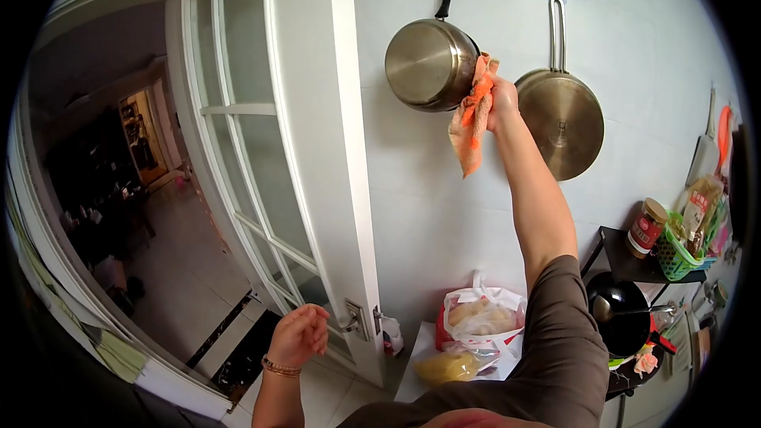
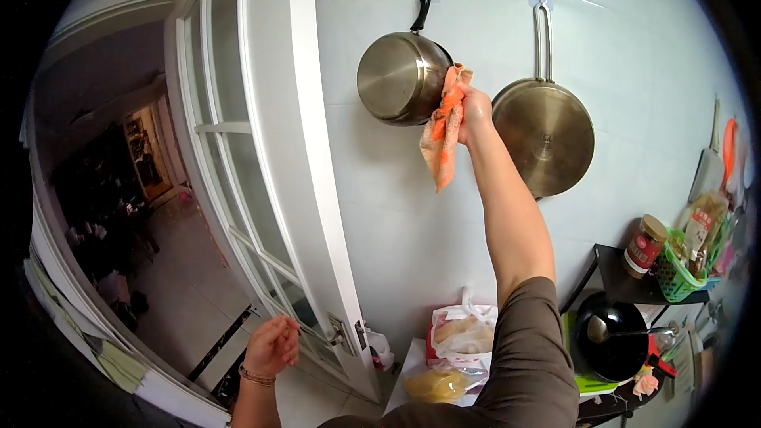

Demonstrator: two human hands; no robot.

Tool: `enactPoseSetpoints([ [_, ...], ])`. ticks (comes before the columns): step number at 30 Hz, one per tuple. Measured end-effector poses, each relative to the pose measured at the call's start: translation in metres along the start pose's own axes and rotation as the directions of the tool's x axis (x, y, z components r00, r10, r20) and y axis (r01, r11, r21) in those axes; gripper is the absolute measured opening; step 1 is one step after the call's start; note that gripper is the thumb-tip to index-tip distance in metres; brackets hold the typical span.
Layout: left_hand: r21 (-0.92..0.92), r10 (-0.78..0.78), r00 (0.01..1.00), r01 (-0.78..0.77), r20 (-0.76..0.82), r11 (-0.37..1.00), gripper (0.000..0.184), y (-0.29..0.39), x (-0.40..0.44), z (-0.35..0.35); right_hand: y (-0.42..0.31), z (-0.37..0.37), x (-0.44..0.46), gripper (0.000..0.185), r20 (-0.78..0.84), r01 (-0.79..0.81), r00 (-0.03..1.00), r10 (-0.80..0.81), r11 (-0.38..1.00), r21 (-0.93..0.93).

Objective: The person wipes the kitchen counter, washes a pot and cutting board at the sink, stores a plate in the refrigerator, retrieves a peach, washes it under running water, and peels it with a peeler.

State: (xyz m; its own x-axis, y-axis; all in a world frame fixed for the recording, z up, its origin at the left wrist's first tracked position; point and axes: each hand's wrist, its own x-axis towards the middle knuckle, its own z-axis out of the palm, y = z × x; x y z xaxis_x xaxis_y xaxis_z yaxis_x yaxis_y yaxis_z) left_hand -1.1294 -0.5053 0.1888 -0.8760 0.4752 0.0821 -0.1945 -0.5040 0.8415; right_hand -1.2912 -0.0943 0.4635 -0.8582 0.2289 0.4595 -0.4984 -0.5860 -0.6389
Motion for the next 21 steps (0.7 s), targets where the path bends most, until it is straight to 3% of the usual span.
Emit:
enactPoseSetpoints([
  [7, -0.078, -0.024, 1.0, 0.023, -0.019, 0.997, 0.025, 0.0, 0.003, 0.001, -0.001, -0.013, 0.012, 0.027, 0.016, -0.046, 0.999, 0.046, 0.999, 0.012],
  [11, -0.127, -0.061, 0.998, 0.058, -0.021, 0.99, 0.025, -0.01, 0.007, -0.002, 0.011, -0.035, 0.014, 0.026, -0.084, -0.042, 0.995, 0.055, 0.987, 0.157],
  [14, -0.152, -0.081, 0.997, 0.081, 0.003, 0.985, 0.026, -0.02, 0.014, -0.009, 0.013, -0.049, 0.022, 0.026, -0.134, -0.115, 0.984, 0.119, 0.993, 0.036],
  [15, -0.155, -0.091, 0.996, 0.092, 0.017, 0.984, 0.026, -0.023, 0.016, -0.011, 0.02, -0.05, 0.025, 0.027, -0.165, -0.014, 0.986, 0.024, 0.998, 0.058],
  [18, -0.179, -0.129, 0.991, 0.134, 0.037, 0.975, 0.026, -0.029, 0.025, -0.008, 0.039, -0.069, 0.035, 0.027, -0.242, -0.021, 0.969, 0.045, 0.995, 0.101],
  [21, -0.18, -0.161, 0.983, 0.174, 0.085, 0.968, 0.027, -0.037, 0.035, 0.0, 0.057, -0.085, 0.026, 0.023, -0.289, 0.07, 0.956, -0.054, 0.997, 0.044],
])
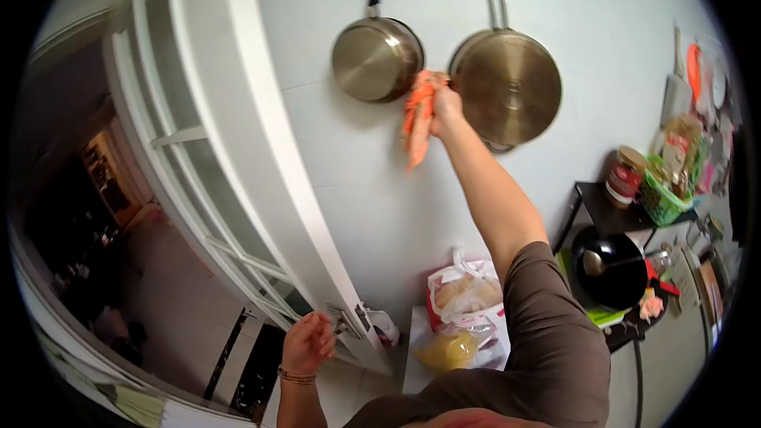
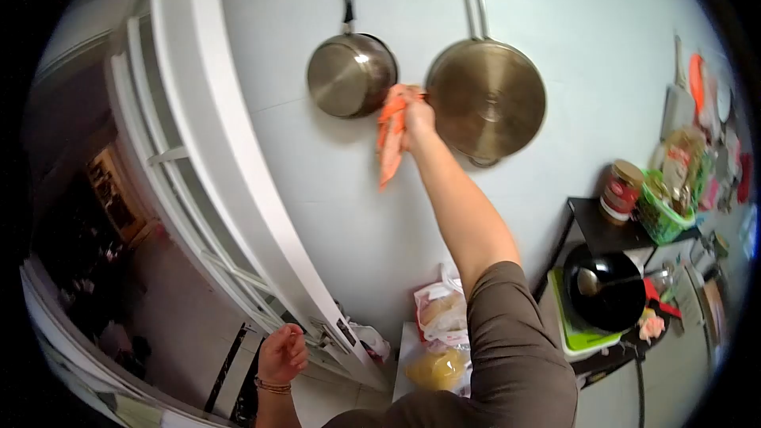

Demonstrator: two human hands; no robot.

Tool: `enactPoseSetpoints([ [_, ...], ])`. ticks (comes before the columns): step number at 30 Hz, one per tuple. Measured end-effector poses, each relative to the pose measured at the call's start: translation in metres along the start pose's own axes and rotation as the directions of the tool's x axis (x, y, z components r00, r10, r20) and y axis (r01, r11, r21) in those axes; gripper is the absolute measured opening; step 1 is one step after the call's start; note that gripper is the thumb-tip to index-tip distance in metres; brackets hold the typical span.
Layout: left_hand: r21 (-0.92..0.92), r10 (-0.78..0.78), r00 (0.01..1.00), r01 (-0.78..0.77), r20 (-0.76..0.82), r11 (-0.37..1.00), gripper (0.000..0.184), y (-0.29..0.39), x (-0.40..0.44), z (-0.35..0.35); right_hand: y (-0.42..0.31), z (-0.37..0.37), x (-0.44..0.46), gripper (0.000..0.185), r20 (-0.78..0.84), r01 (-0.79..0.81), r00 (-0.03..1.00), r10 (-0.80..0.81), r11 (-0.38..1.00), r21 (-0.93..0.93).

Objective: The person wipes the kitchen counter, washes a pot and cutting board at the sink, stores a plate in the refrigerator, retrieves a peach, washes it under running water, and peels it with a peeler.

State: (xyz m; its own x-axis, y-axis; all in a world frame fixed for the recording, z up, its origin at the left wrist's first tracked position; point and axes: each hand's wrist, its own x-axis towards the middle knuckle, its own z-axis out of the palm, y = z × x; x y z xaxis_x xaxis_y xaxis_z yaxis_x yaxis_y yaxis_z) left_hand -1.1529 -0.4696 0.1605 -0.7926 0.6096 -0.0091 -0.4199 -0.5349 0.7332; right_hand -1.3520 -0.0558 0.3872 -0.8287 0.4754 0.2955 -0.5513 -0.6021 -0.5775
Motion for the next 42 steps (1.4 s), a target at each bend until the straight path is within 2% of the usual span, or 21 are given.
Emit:
enactPoseSetpoints([
  [4, 0.004, -0.053, 0.999, 0.053, 0.003, 0.999, 0.028, -0.017, 0.019, 0.013, -0.004, -0.015, -0.083, 0.013, -0.051, -0.033, 0.999, 0.018, 0.953, -0.301],
  [5, 0.013, -0.06, 0.998, 0.06, 0.003, 0.998, 0.027, -0.022, 0.025, 0.018, 0.01, -0.031, -0.089, 0.014, -0.01, 0.006, 1.0, -0.008, 0.987, -0.16],
  [8, 0.043, -0.079, 0.993, 0.075, 0.089, 0.996, 0.026, -0.046, 0.044, 0.031, -0.004, -0.067, -0.171, 0.018, 0.193, -0.064, 0.969, 0.156, 0.909, -0.411],
  [11, 0.097, -0.073, 0.967, 0.051, 0.244, 0.994, 0.029, -0.085, 0.066, 0.07, -0.023, -0.125, -0.245, 0.018, 0.494, 0.203, 0.864, 0.102, 0.826, -0.525],
  [13, 0.28, -0.009, 0.979, -0.05, 0.205, 0.959, 0.042, -0.123, 0.062, 0.128, -0.055, -0.165, -0.297, 0.019, 0.69, 0.406, 0.721, 0.066, 0.766, -0.498],
  [15, 0.345, 0.071, 0.976, -0.141, 0.208, 0.928, 0.042, -0.181, 0.059, 0.196, -0.107, -0.187, -0.374, 0.019, 0.5, 0.02, 0.83, 0.248, 0.882, -0.471],
  [16, 0.364, -0.097, 0.897, -0.074, 0.431, 0.929, 0.047, -0.202, 0.053, 0.217, -0.132, -0.208, -0.402, 0.019, 0.457, 0.114, 0.85, 0.262, 0.755, -0.646],
  [18, 0.424, -0.294, 0.796, 0.051, 0.53, 0.904, 0.061, -0.267, 0.051, 0.227, -0.184, -0.246, -0.458, 0.019, 0.354, 0.231, 0.89, 0.286, 0.386, -0.893],
  [19, 0.457, -0.376, 0.731, 0.099, 0.569, 0.884, 0.069, -0.297, 0.048, 0.237, -0.21, -0.266, -0.488, 0.02, 0.288, 0.206, 0.928, 0.235, 0.319, -0.925],
  [21, 0.523, -0.494, 0.673, 0.184, 0.55, 0.833, 0.042, -0.354, 0.018, 0.302, -0.266, -0.309, -0.547, 0.022, 0.164, 0.137, 0.978, 0.127, 0.198, -0.971],
  [23, 0.61, -0.628, 0.556, 0.25, 0.545, 0.752, 0.028, -0.409, 0.005, 0.347, -0.316, -0.353, -0.607, 0.021, 0.057, 0.059, 0.998, -0.017, 0.338, -0.939],
  [25, 0.62, -0.691, 0.508, 0.336, 0.514, 0.709, 0.021, -0.457, -0.016, 0.396, -0.37, -0.378, -0.666, 0.02, -0.121, -0.114, 0.992, -0.03, 0.17, -0.979],
  [27, 0.604, -0.741, 0.428, 0.43, 0.517, 0.671, 0.024, -0.507, -0.028, 0.436, -0.396, -0.418, -0.72, 0.02, -0.247, -0.217, 0.932, -0.266, 0.136, -0.967],
  [29, 0.594, -0.747, 0.366, 0.454, 0.555, 0.664, 0.024, -0.55, -0.039, 0.476, -0.406, -0.474, -0.767, 0.021, -0.39, -0.179, 0.727, -0.565, 0.393, -0.902],
  [32, 0.634, -0.709, 0.295, 0.317, 0.641, 0.705, 0.02, -0.618, -0.054, 0.532, -0.431, -0.494, -0.823, 0.024, -0.384, -0.558, 0.316, -0.867, 0.158, -0.815],
  [33, 0.672, -0.741, 0.321, 0.314, 0.589, 0.67, 0.021, -0.62, -0.082, 0.571, -0.435, -0.496, -0.835, 0.026, -0.512, -0.502, 0.279, -0.813, 0.331, -0.799],
  [34, 0.703, -0.699, 0.281, 0.105, 0.657, 0.703, 0.023, -0.651, -0.086, 0.581, -0.441, -0.494, -0.844, 0.028, -0.627, -0.432, 0.252, -0.737, 0.494, -0.754],
  [36, 0.698, -0.695, 0.095, -0.191, 0.712, 0.69, 0.027, -0.696, -0.102, 0.611, -0.448, -0.506, -0.86, 0.037, -0.77, -0.272, 0.267, -0.579, 0.722, -0.637],
  [39, 0.613, -0.723, -0.309, -0.387, 0.618, 0.689, 0.039, -0.75, -0.139, 0.662, -0.474, -0.536, -0.872, 0.044, -0.86, 0.471, 0.293, -0.418, 0.846, -0.25],
  [40, 0.64, -0.694, -0.413, -0.284, 0.59, 0.714, 0.04, -0.768, -0.15, 0.68, -0.488, -0.551, -0.884, 0.05, -0.882, 0.439, 0.371, -0.292, 0.892, -0.111],
  [42, 0.698, -0.591, -0.603, -0.077, 0.536, 0.712, 0.043, -0.802, -0.162, 0.722, -0.521, -0.58, -0.91, 0.052, -0.747, 0.617, 0.494, -0.444, 0.785, -0.059],
])
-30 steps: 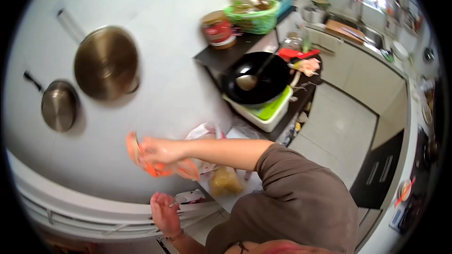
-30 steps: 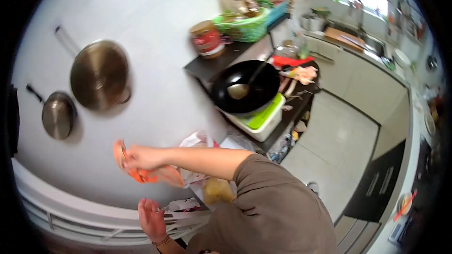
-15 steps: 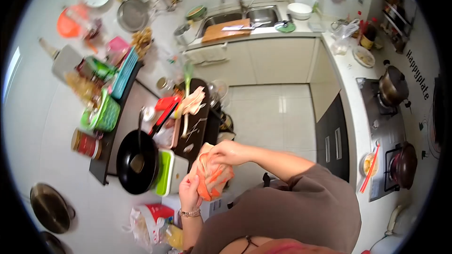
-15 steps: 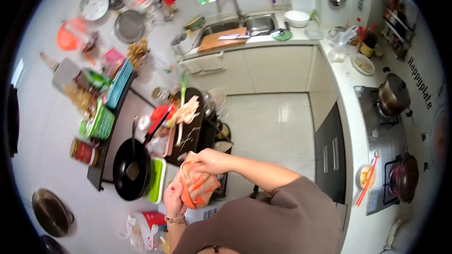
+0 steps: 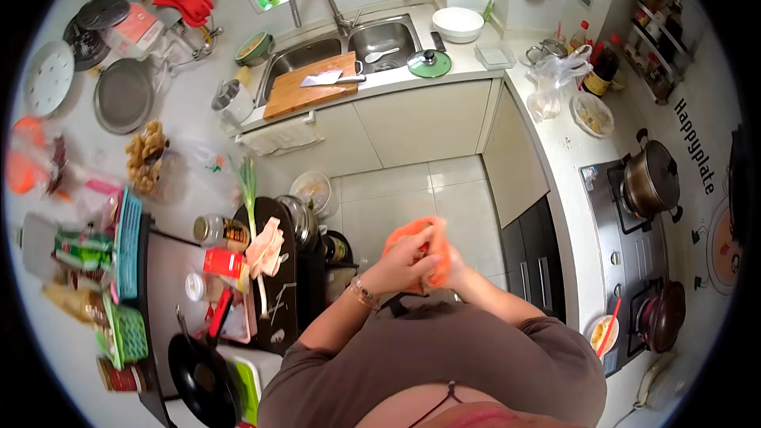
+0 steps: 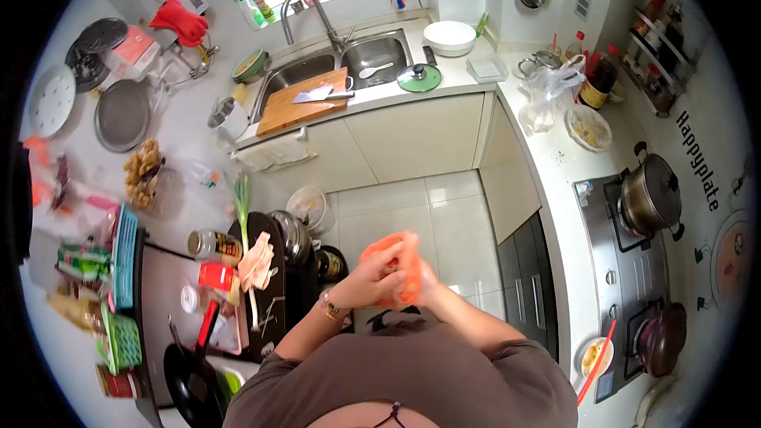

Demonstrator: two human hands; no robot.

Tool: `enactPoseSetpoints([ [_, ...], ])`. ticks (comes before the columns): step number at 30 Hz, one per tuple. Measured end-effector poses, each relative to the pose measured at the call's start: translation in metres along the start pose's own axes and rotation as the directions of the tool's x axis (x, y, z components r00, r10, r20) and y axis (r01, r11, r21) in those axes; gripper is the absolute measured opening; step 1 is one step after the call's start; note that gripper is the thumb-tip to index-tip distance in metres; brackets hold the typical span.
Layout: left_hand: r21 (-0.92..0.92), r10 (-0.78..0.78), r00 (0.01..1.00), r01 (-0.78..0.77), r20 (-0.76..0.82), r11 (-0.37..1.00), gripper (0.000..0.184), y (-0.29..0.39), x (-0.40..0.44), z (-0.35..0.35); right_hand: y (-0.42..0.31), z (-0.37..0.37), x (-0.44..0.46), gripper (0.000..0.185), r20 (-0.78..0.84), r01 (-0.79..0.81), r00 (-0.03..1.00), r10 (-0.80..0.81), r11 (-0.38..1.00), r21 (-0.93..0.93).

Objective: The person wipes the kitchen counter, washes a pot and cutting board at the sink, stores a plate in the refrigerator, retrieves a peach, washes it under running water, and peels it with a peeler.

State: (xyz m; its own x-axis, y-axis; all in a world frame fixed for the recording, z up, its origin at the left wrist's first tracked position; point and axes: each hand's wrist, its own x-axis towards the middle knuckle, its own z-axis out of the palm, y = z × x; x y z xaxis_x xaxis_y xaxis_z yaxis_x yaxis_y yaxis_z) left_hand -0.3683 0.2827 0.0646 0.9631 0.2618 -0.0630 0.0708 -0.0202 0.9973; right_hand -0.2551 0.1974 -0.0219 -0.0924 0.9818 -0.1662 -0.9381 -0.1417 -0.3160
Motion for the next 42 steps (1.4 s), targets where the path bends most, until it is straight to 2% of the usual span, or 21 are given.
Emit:
enactPoseSetpoints([
  [1, 0.159, 0.045, 0.998, -0.053, 0.049, 0.986, 0.042, -0.002, 0.02, -0.017, -0.016, -0.004, 0.017, 0.053, 0.116, 0.039, 0.992, -0.051, 0.994, 0.102],
  [3, 0.433, 0.124, 0.981, -0.179, 0.152, 0.883, 0.041, -0.006, 0.064, -0.05, -0.051, -0.004, 0.052, 0.052, 0.033, 0.079, 0.996, -0.085, 0.985, 0.156],
  [5, 0.469, 0.256, 0.947, -0.318, 0.193, 0.824, 0.036, 0.0, 0.104, -0.074, -0.087, -0.006, 0.079, 0.051, -0.058, 0.103, 0.994, -0.093, 0.975, 0.197],
  [7, 0.439, 0.28, 0.92, -0.379, 0.273, 0.815, 0.035, 0.017, 0.15, -0.099, -0.121, -0.026, 0.116, 0.05, 0.187, 0.149, 0.961, -0.206, 0.949, 0.279],
  [9, 0.365, 0.245, 0.936, -0.326, 0.251, 0.872, 0.033, 0.029, 0.199, -0.122, -0.15, -0.034, 0.135, 0.048, 0.152, 0.363, 0.925, -0.349, 0.929, -0.076],
  [10, 0.289, 0.234, 0.945, -0.296, 0.23, 0.91, 0.033, 0.029, 0.227, -0.132, -0.166, -0.029, 0.131, 0.046, 0.044, 0.43, 0.881, -0.471, 0.758, -0.491],
  [12, 0.15, 0.21, 0.972, -0.224, 0.105, 0.963, 0.031, 0.007, 0.277, -0.151, -0.195, -0.037, 0.134, 0.041, -0.192, 0.454, 0.874, -0.447, 0.891, -0.01],
  [15, 0.442, 0.192, 0.965, -0.094, -0.182, 0.892, 0.031, -0.035, 0.36, -0.189, -0.24, -0.101, 0.159, 0.04, -0.3, 0.527, 0.812, -0.501, 0.85, 0.007],
  [16, 0.562, 0.142, 0.963, 0.011, -0.228, 0.827, 0.033, -0.063, 0.406, -0.212, -0.269, -0.11, 0.171, 0.041, -0.159, 0.417, 0.8, -0.579, 0.727, -0.546],
  [17, 0.682, 0.118, 0.957, 0.099, -0.263, 0.725, 0.035, -0.077, 0.436, -0.232, -0.3, -0.118, 0.183, 0.043, -0.015, 0.248, 0.767, -0.641, 0.317, -0.915],
  [19, 0.695, 0.089, 0.918, 0.226, -0.386, 0.683, 0.045, -0.085, 0.475, -0.247, -0.328, -0.142, 0.195, 0.042, -0.152, 0.331, 0.672, -0.725, 0.478, -0.813],
  [20, 0.689, 0.033, 0.902, 0.304, -0.43, 0.657, 0.052, -0.086, 0.495, -0.255, -0.349, -0.148, 0.199, 0.042, -0.311, 0.455, 0.757, -0.575, 0.805, -0.381],
  [23, 0.678, -0.016, 0.884, 0.369, -0.466, 0.635, 0.054, -0.08, 0.54, -0.274, -0.403, -0.16, 0.214, 0.038, -0.365, 0.42, 0.795, -0.485, 0.874, -0.245],
  [24, 0.753, 0.058, 0.891, 0.344, -0.451, 0.56, 0.051, -0.091, 0.551, -0.279, -0.415, -0.167, 0.222, 0.037, -0.348, 0.375, 0.828, -0.44, 0.895, -0.24],
  [27, 0.779, -0.06, 0.917, 0.368, -0.394, 0.507, 0.045, -0.088, 0.567, -0.285, -0.435, -0.205, 0.238, 0.04, -0.309, 0.206, 0.912, -0.271, 0.952, -0.227],
  [33, 0.851, 0.106, 0.953, 0.199, -0.283, 0.487, 0.04, -0.113, 0.576, -0.302, -0.46, -0.208, 0.261, 0.046, -0.276, 0.12, 0.922, -0.27, 0.88, -0.46],
  [34, 0.854, 0.093, 0.958, 0.193, -0.269, 0.483, 0.038, -0.11, 0.577, -0.304, -0.46, -0.209, 0.265, 0.051, -0.284, 0.015, 0.903, -0.323, 0.683, -0.73],
  [37, 0.855, 0.029, 0.975, 0.18, -0.222, 0.486, 0.037, -0.111, 0.58, -0.313, -0.461, -0.227, 0.268, 0.049, -0.172, 0.063, 0.951, -0.256, 0.708, -0.704],
  [38, 0.853, 0.012, 0.977, 0.182, -0.215, 0.489, 0.037, -0.11, 0.581, -0.317, -0.462, -0.226, 0.272, 0.047, -0.232, 0.004, 0.949, -0.215, 0.742, -0.671],
  [41, 0.836, 0.017, 0.979, 0.162, -0.201, 0.524, 0.039, -0.103, 0.581, -0.346, -0.465, -0.189, 0.285, 0.04, -0.243, -0.109, 0.893, -0.378, 0.343, -0.933],
  [42, 0.824, 0.035, 0.977, 0.159, -0.211, 0.543, 0.038, -0.101, 0.582, -0.361, -0.473, -0.17, 0.288, 0.044, -0.104, -0.151, 0.911, -0.398, -0.087, -0.985],
])
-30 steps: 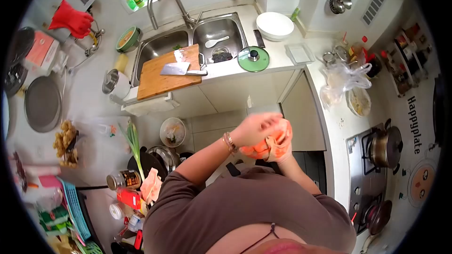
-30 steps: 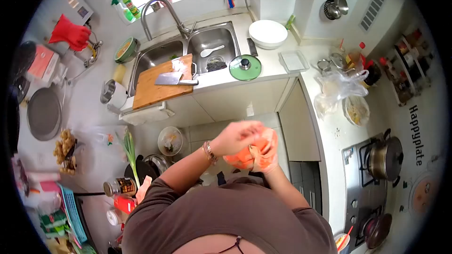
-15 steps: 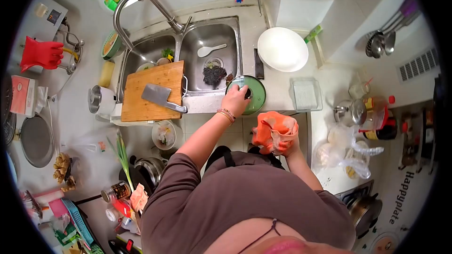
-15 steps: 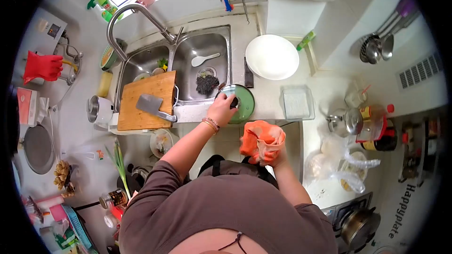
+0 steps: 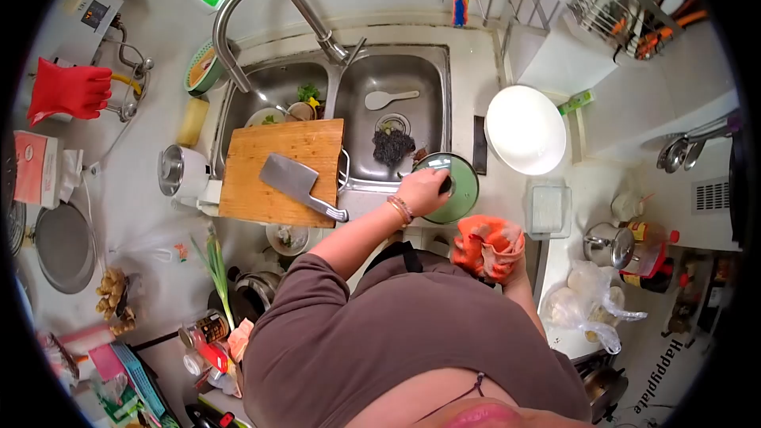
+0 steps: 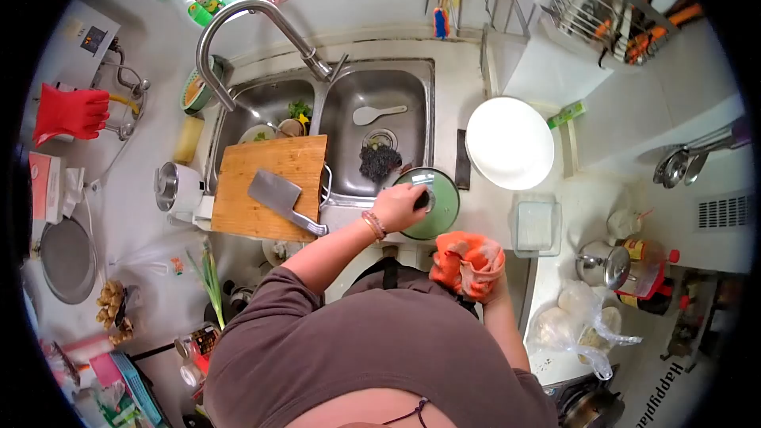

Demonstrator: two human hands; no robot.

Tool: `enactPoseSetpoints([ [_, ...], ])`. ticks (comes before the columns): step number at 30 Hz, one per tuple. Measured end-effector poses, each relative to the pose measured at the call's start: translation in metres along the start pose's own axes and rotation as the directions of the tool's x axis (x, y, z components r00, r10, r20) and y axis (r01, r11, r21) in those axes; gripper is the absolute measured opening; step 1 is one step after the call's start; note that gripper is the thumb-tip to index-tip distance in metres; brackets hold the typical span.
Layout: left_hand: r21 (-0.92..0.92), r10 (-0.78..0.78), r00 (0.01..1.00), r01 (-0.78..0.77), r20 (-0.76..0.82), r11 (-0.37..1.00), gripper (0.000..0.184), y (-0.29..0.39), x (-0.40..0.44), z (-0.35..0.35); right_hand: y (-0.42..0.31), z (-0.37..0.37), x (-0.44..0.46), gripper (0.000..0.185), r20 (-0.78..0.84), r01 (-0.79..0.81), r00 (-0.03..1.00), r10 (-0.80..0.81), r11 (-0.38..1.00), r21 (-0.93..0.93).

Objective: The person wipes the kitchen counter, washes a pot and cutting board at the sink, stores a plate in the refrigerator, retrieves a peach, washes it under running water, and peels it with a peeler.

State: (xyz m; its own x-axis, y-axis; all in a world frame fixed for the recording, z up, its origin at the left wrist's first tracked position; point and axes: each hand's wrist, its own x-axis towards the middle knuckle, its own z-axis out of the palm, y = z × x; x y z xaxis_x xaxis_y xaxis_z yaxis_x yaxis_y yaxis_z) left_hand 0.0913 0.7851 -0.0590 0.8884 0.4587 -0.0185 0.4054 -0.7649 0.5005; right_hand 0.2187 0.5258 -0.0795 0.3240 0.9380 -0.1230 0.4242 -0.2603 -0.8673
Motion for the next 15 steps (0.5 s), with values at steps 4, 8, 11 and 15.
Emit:
enactPoseSetpoints([
  [4, -0.203, -0.115, 0.987, 0.09, -0.114, 0.975, 0.032, -0.055, 0.018, -0.049, -0.032, -0.001, 0.027, 0.041, 0.022, -0.008, 1.0, 0.008, 1.0, 0.008],
  [8, -0.326, -0.234, 0.957, 0.169, -0.173, 0.93, 0.028, -0.118, 0.029, -0.111, -0.092, 0.019, 0.065, 0.035, 0.024, -0.078, 0.996, 0.09, 0.671, 0.737],
  [11, -0.231, -0.3, 0.931, 0.252, -0.207, 0.94, 0.03, -0.17, 0.032, -0.151, -0.137, 0.027, 0.087, 0.035, 0.088, -0.116, 0.989, 0.116, 0.26, 0.959],
  [15, -0.117, -0.375, 0.899, 0.357, -0.228, 0.927, 0.034, -0.241, 0.028, -0.191, -0.137, 0.044, 0.095, 0.043, -0.068, -0.073, 0.989, 0.13, 0.837, 0.542],
])
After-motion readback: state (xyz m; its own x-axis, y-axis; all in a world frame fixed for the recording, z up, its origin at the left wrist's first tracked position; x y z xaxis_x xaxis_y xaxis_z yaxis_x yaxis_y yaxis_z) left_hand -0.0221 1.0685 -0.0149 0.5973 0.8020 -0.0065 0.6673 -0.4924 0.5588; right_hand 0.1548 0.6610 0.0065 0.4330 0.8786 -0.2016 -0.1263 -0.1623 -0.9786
